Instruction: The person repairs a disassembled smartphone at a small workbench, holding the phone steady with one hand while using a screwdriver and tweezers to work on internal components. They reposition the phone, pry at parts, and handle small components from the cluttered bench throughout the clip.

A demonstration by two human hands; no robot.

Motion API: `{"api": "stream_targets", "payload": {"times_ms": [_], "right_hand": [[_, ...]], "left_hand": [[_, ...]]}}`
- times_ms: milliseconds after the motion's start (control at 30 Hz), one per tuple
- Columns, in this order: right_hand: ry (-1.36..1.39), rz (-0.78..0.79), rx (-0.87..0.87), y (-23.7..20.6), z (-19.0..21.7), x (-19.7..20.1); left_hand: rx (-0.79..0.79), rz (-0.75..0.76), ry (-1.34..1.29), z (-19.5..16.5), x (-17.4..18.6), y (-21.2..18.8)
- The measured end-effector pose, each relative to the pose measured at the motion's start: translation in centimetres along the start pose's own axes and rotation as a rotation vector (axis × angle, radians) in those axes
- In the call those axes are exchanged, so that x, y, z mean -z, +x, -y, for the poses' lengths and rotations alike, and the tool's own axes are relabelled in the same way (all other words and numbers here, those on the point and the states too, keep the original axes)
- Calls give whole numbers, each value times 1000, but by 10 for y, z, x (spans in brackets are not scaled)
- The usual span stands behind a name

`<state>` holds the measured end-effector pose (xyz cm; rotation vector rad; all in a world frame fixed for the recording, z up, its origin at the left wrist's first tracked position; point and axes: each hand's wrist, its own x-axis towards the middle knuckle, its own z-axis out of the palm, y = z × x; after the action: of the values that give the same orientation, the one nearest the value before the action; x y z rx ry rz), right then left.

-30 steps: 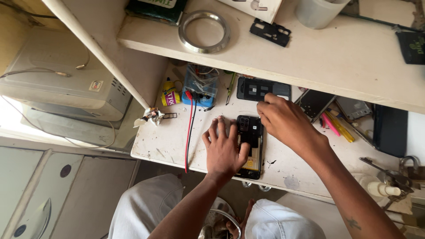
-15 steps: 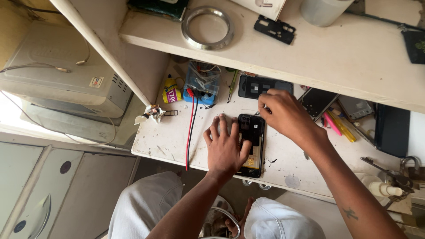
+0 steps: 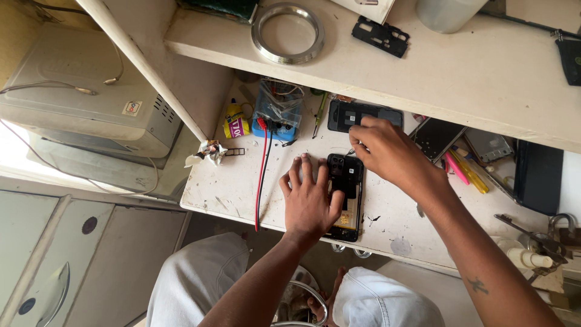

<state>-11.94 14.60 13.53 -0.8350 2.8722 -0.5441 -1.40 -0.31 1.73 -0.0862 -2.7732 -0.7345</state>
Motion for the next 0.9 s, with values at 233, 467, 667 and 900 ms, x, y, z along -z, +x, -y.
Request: {"api": "stream_targets", "payload": {"times_ms": [233,467,667,900], "right_hand": [[72,88,69,3,-9,5],[59,79,30,0,0,7],[-228,70,-16,3,9,3],[-121,138,107,6,11,10]], "left_hand": [[-3,12,10,-1,1,1],[10,20,-13,-1,3,1],[3,12,2,-2,2,1],[5,21,9,-1,1,1]]}}
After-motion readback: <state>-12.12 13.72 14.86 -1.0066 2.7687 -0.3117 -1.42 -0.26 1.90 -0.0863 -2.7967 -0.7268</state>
